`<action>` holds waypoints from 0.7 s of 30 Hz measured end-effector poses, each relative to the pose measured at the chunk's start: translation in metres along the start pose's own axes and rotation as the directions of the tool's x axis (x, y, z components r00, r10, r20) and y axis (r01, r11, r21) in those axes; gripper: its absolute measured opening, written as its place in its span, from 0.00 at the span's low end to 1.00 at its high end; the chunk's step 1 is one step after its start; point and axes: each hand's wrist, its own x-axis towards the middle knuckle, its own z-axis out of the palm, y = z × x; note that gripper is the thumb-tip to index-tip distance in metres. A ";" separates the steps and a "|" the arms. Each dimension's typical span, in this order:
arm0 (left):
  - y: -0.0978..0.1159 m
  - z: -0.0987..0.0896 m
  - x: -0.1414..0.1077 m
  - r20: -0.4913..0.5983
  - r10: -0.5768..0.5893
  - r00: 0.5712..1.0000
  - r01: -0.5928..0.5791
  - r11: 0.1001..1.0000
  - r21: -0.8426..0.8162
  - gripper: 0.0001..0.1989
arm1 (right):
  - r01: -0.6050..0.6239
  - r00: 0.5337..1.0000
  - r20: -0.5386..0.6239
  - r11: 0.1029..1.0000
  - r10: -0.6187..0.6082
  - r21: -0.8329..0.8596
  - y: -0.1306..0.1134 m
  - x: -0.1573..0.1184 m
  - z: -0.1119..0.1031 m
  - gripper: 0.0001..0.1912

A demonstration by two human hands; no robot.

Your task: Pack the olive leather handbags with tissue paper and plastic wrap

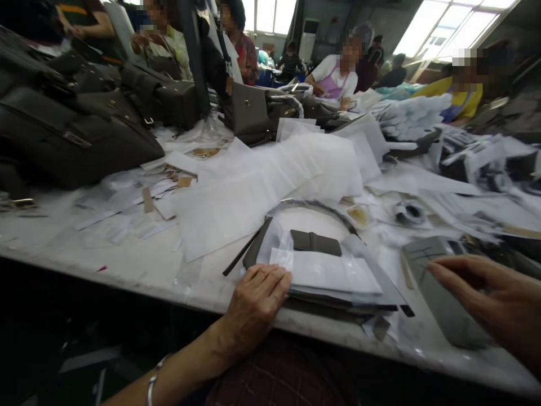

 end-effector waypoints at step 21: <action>-0.010 -0.004 0.000 0.051 -0.016 0.999 0.023 0.991 -0.133 0.08 | -0.566 0.697 0.694 0.457 -0.179 0.686 -0.126 -0.029 0.108 0.31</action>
